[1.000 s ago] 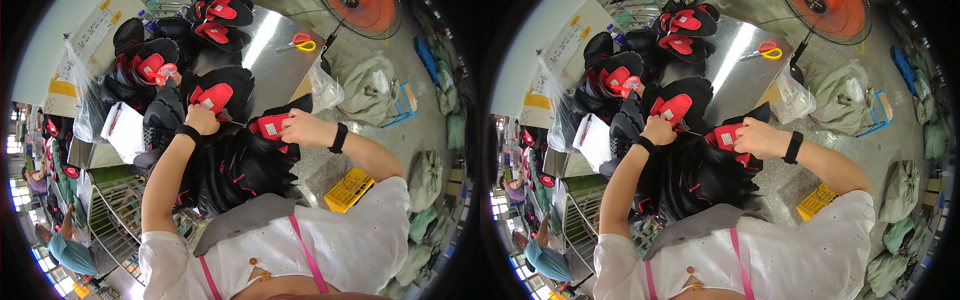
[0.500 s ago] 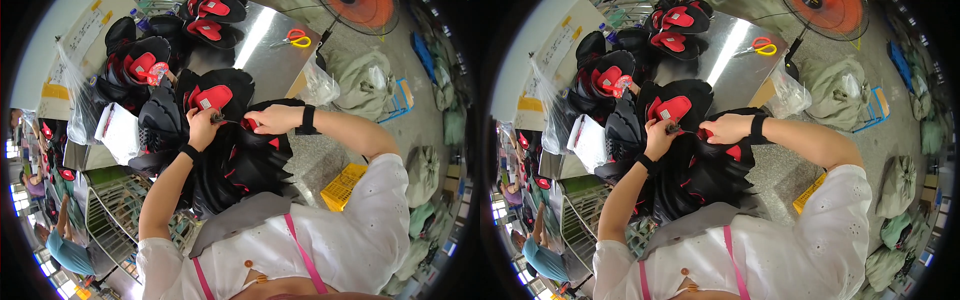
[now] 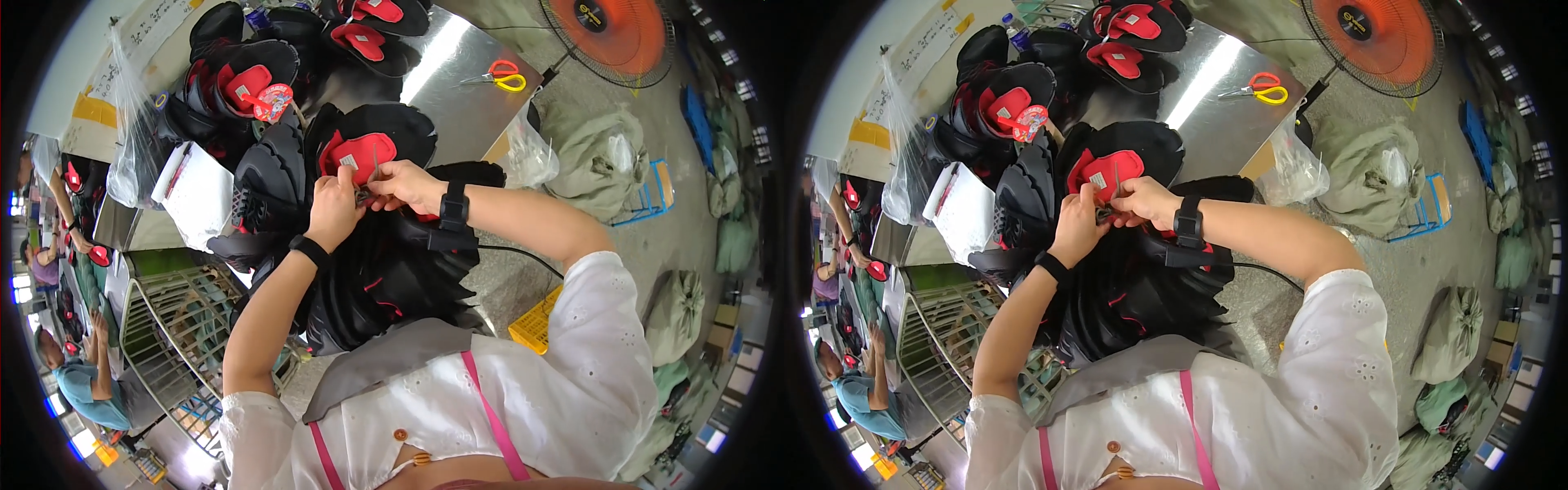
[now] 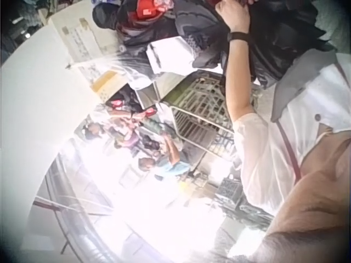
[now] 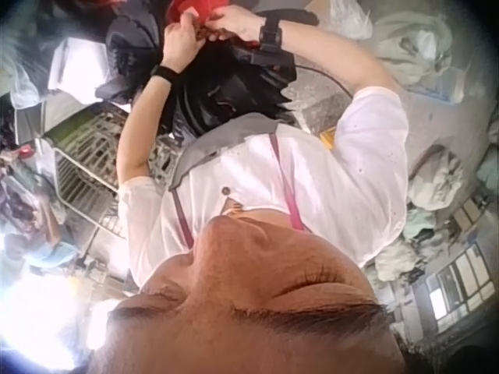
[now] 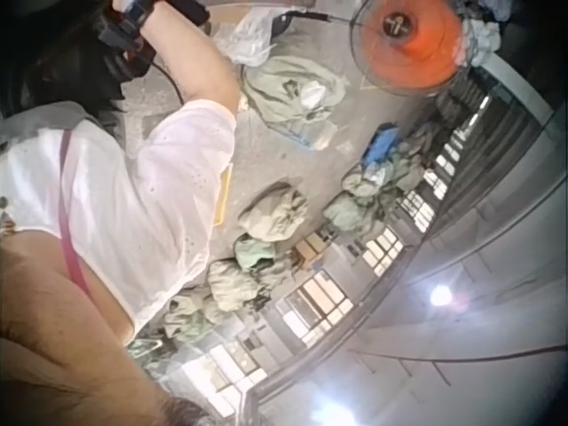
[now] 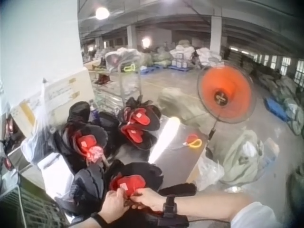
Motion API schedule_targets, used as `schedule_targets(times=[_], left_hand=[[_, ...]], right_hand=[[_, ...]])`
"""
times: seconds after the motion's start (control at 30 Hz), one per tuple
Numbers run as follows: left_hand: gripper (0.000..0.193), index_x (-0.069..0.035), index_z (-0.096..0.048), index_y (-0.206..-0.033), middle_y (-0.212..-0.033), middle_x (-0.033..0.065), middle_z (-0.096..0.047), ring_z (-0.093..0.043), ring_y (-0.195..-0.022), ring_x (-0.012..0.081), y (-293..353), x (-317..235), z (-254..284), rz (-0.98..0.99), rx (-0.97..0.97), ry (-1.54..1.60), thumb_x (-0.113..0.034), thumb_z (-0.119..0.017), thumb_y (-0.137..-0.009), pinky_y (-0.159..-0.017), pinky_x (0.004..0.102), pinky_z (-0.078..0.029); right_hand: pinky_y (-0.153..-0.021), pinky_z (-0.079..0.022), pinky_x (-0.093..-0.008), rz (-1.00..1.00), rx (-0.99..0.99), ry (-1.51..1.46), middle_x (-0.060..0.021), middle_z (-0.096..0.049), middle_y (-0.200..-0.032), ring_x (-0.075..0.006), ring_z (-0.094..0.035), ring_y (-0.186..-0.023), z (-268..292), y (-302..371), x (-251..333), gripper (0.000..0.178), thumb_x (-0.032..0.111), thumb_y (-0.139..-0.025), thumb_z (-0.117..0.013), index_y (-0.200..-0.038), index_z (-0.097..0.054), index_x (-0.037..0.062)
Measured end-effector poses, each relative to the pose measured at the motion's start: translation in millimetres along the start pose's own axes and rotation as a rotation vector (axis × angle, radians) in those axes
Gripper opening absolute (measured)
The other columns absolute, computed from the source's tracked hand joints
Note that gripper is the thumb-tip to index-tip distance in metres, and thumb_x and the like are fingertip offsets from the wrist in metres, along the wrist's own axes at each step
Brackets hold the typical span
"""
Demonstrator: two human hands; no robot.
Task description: Checking, sorting, and arranging shoe components / uppers at various assembly line stations.
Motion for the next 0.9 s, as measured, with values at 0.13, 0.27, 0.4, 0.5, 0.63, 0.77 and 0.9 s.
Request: schedule_targets(times=[0.13,0.27,0.4,0.5,0.63,0.77,0.9], left_hand=[[0.044,-0.005,-0.055,-0.1,-0.088,0.0097,-0.064,-0.059,-0.088,0.0263,0,14,5,0.069,0.201,0.023,-0.026,-0.071,-0.065,-0.088,0.0378,-0.037],[0.041,-0.011,-0.064,-0.099,-0.091,0.0099,-0.061,-0.054,-0.096,0.0271,1,10,-7,0.121,0.317,-0.053,-0.041,-0.066,-0.071,-0.093,0.041,-0.03],[0.034,-0.017,-0.067,-0.097,-0.094,0.0092,-0.06,-0.05,-0.098,0.0279,-8,-6,-10,0.193,0.43,-0.162,-0.042,-0.063,-0.074,-0.093,0.0456,-0.024],[0.028,-0.018,-0.068,-0.092,-0.089,0.0066,-0.063,-0.052,-0.096,0.0253,-14,-10,-11,0.26,0.428,-0.111,-0.039,-0.064,-0.074,-0.092,0.0458,-0.023],[0.021,-0.016,-0.067,-0.086,-0.078,0.0006,-0.066,-0.059,-0.085,0.0171,-9,0,-17,0.261,0.396,0.11,-0.029,-0.069,-0.07,-0.092,0.0437,-0.023],[0.016,-0.014,-0.067,-0.08,-0.078,-0.0007,-0.066,-0.061,-0.077,0.015,-4,-1,-7,0.258,0.341,0.138,-0.024,-0.071,-0.068,-0.091,0.0394,-0.025],[0.026,-0.01,-0.057,-0.083,-0.076,0.0012,-0.066,-0.062,-0.076,0.0174,-3,-2,-8,0.22,0.188,0.177,-0.017,-0.074,-0.064,-0.09,0.0354,-0.029]], right_hand=[[-0.066,-0.054,-0.0307,0.136,-0.018,-0.256,-0.0036,-0.056,-0.088,-0.017,-0.062,-0.082,18,11,-5,0.007,0.012,-0.09,-0.053,-0.092,-0.054,0.005],[-0.069,-0.054,-0.0305,0.077,0.03,-0.283,-0.006,-0.056,-0.085,-0.018,-0.062,-0.079,40,15,-8,0.008,0.01,-0.091,-0.051,-0.093,-0.053,0.002],[-0.059,-0.048,-0.0254,0.107,0.002,-0.05,-0.0054,-0.056,-0.077,-0.0142,-0.059,-0.069,38,11,-7,0.014,0.014,-0.089,-0.056,-0.092,-0.053,0.0012],[-0.048,-0.04,-0.0212,0.107,-0.023,0.162,-0.0023,-0.055,-0.067,-0.0096,-0.054,-0.057,34,9,6,0.026,0.019,-0.085,-0.062,-0.1,-0.054,-0.0002],[-0.045,-0.038,-0.0234,-0.079,0.141,0.577,-0.0032,-0.055,-0.067,-0.0108,-0.052,-0.051,27,-4,8,0.043,0.02,-0.08,-0.066,-0.113,-0.051,-0.0019],[-0.047,-0.041,-0.0261,0.079,0.141,0.766,-0.0072,-0.056,-0.072,-0.0121,-0.052,-0.052,9,5,22,0.055,0.017,-0.073,-0.072,-0.118,-0.047,-0.0018],[-0.053,-0.045,-0.0361,0.42,0.071,1.079,-0.0149,-0.06,-0.075,-0.0267,-0.059,-0.06,4,-7,19,0.057,0.016,-0.071,-0.073,-0.118,-0.043,0.0039]])
Point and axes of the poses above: each hand's wrist, its own y-axis away from the middle knuckle, its own z-axis out of the back of the hand, x = y × z, the point moved 4 cm from there along -y, towards the middle knuckle
